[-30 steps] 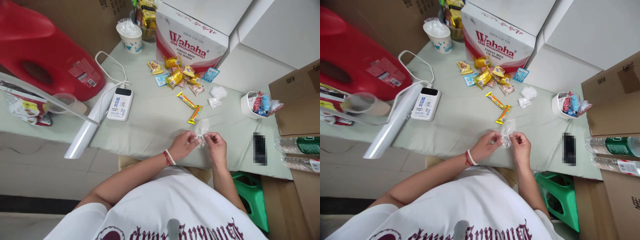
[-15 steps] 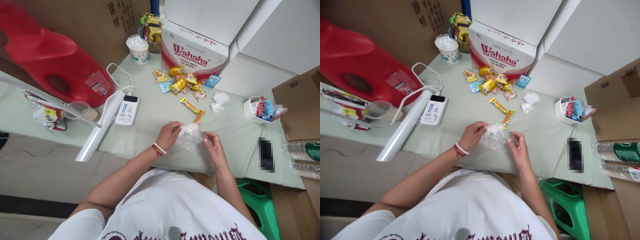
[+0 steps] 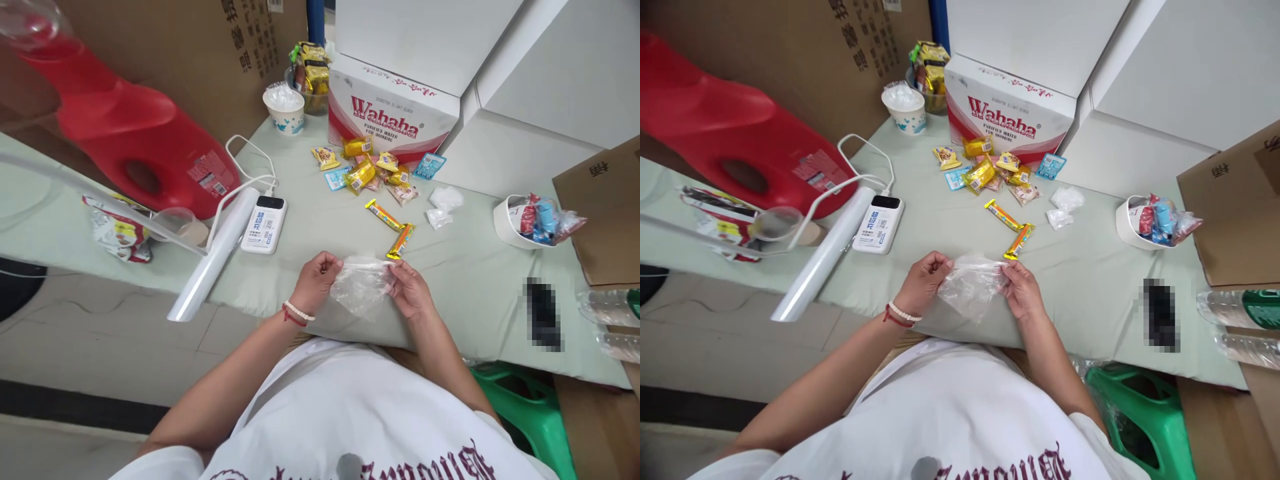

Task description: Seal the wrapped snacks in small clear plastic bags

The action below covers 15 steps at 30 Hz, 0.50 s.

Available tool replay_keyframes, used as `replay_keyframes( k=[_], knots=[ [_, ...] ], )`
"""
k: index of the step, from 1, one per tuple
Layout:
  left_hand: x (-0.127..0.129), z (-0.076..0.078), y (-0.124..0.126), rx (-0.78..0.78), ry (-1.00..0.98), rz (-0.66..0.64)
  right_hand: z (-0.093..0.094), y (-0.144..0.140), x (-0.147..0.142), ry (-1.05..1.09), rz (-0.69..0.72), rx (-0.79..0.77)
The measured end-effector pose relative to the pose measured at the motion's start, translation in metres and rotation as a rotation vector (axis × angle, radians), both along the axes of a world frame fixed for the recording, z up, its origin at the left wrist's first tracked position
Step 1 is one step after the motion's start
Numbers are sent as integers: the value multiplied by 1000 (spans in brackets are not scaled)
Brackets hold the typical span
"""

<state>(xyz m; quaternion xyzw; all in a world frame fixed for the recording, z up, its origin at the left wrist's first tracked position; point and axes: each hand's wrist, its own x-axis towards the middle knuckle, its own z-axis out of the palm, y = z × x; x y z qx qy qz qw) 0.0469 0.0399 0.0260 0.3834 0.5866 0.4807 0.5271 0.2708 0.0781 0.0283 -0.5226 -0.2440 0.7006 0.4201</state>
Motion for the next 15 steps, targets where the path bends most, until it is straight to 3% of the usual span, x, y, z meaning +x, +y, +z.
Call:
replay_keyframes(
  k=[4,8,13,15],
  knots=[
    [-4,2,-19,68,109,48,-3,-13,5,-186,146,113],
    [-11,7,-42,279,444,43,-8,-22,15,-445,343,250],
    [-19,12,-56,661,721,-186,9,-20,15,-392,455,530],
    [-20,13,-57,756,759,-283,15,-12,9,-361,529,538]
  ],
)
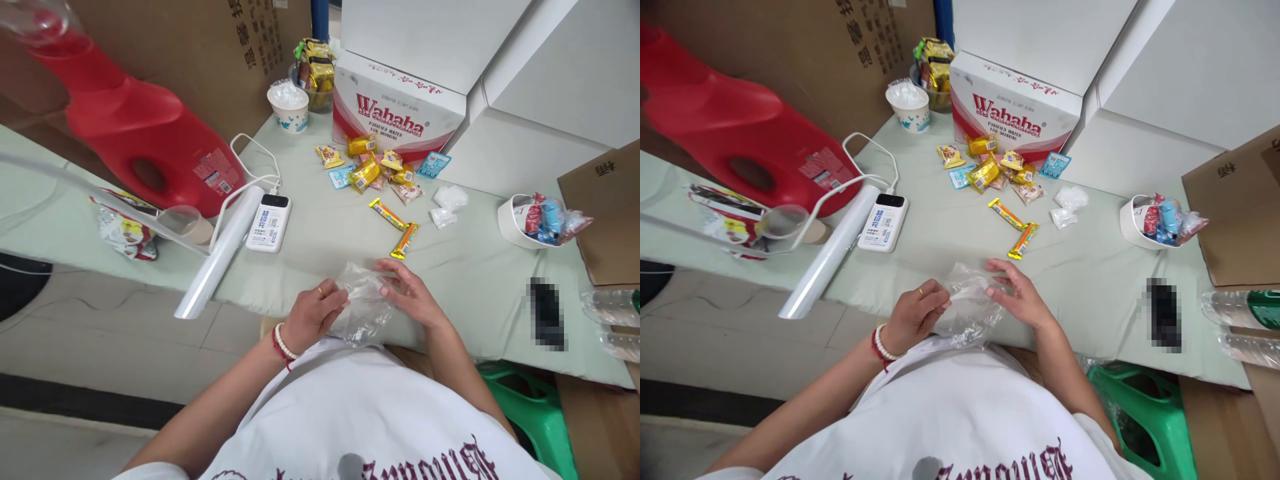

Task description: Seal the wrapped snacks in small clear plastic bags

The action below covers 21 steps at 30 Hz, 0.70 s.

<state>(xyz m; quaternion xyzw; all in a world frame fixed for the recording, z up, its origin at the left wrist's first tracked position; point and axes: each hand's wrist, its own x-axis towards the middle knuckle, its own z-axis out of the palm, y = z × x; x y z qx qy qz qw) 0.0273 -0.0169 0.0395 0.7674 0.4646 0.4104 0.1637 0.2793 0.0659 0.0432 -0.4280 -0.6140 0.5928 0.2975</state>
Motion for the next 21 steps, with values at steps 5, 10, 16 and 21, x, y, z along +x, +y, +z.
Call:
replay_keyframes(
  k=[5,10,16,21],
  knots=[
    [-3,-5,0,42,-16,86,-7,26,-14,139,-230,-240],
    [-15,-25,-7,-162,-109,332,-19,28,-13,218,-553,-265],
    [-21,-37,-21,-170,-64,330,-20,19,-17,-413,-321,54],
    [-8,-40,-27,-34,193,371,-20,27,-33,-461,-131,80]
  ],
)
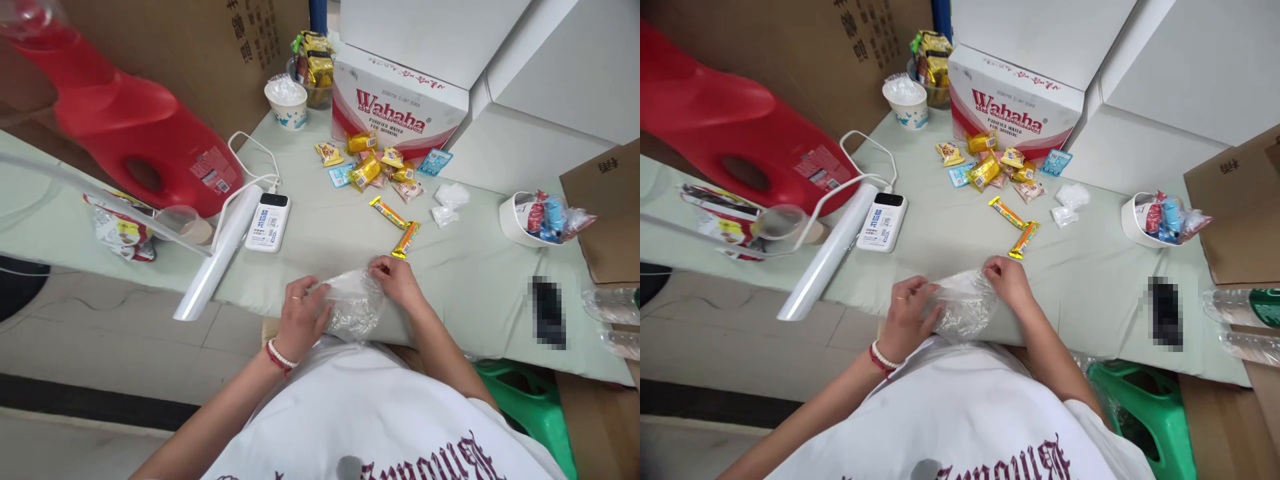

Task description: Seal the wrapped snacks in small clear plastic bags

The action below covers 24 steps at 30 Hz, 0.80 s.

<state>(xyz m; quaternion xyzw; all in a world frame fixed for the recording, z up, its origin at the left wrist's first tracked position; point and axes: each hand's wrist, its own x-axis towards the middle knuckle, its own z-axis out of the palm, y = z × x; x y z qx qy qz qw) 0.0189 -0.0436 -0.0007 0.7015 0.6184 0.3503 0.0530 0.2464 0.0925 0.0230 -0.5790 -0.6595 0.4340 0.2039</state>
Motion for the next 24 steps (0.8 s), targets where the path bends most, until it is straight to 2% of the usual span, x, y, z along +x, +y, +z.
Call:
replay_keyframes(
  k=[1,3,6,9,13,16,18,20,22,24],
  knots=[
    [2,-2,-2,-6,59,-48,1,1,-1,88,-46,11],
    [6,-8,-6,-41,136,-141,6,2,4,237,-219,129],
    [7,-14,-13,-103,168,-181,12,-2,22,318,-450,339],
    [6,-10,-14,-133,74,-156,7,-10,43,217,-488,326],
    [1,8,-3,-123,-140,-45,-11,-20,59,41,-505,246],
    [0,21,12,-30,-124,-7,-18,-24,59,20,-483,176],
    [3,28,23,26,-31,-99,-16,-23,56,-9,-461,143],
    [9,32,35,2,104,-280,-12,-19,51,-54,-432,131],
    [14,33,45,-123,233,-453,-9,-10,46,-96,-401,129],
    [18,32,52,-280,298,-541,-9,-1,42,-115,-377,125]
  ],
)
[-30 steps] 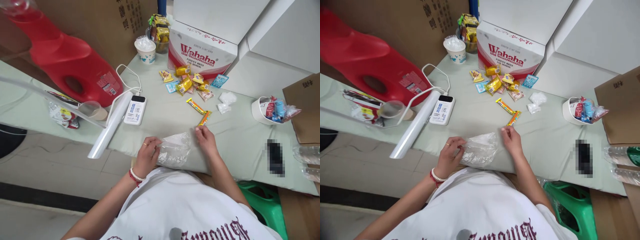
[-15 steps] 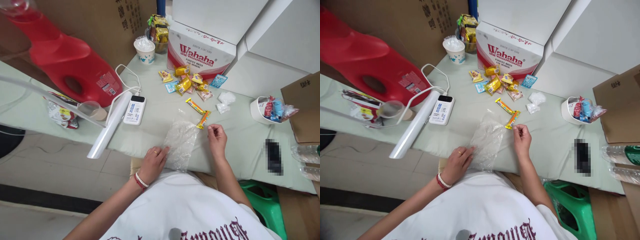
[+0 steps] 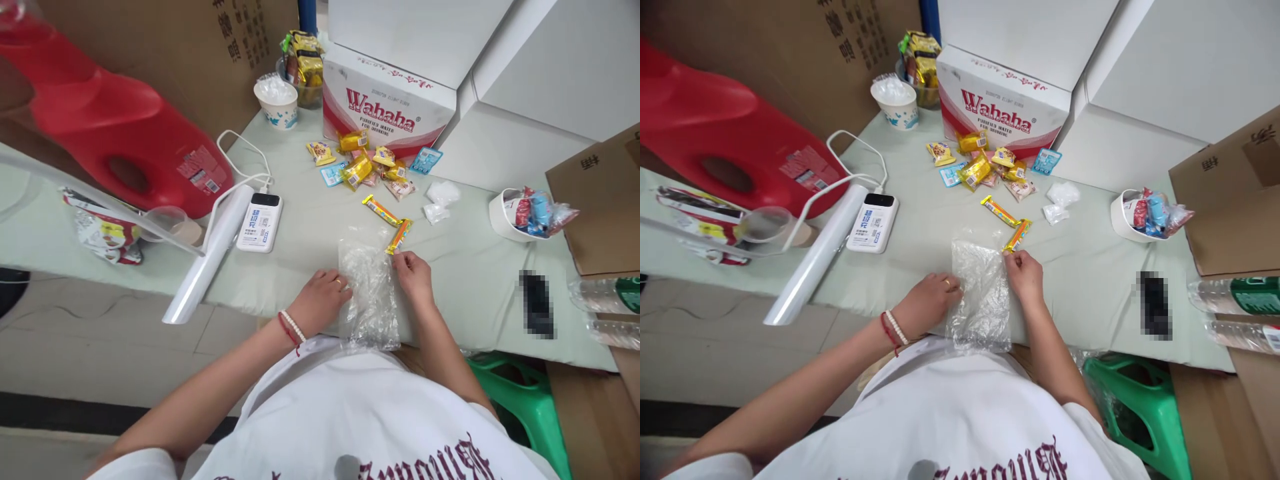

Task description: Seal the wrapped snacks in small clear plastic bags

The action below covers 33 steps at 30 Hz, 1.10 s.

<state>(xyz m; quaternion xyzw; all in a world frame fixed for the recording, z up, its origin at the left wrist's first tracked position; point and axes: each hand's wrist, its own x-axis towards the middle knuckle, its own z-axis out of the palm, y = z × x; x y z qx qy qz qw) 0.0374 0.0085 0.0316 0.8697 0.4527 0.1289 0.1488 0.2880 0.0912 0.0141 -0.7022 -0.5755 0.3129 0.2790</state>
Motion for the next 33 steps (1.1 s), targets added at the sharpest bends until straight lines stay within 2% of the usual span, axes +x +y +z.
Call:
replay_keyframes(
  k=[3,7,12,14,17,19,21,24,26,31,33],
  knots=[
    [3,-3,6,-144,-25,18,-5,9,-4,77,29,-12],
    [7,-4,16,-182,-197,136,-11,8,-7,191,5,16],
    [22,0,43,-303,-463,249,-3,12,-12,-2,-13,31],
    [30,0,54,-381,-562,340,0,17,-16,-69,20,18],
    [45,-2,71,-441,-657,544,1,22,-21,-70,79,0],
    [55,-3,84,-445,-632,663,0,21,-25,-39,108,16],
    [64,-4,98,-435,-526,720,-1,16,-28,-12,133,42],
    [75,-8,117,-413,-326,707,-3,8,-30,6,174,65],
    [78,-10,127,-411,-260,684,-5,3,-31,12,193,78],
    [76,-16,136,-429,-263,673,-5,-3,-30,32,198,61],
    [75,-17,136,-434,-281,679,0,4,-27,-30,157,115]
  ],
)
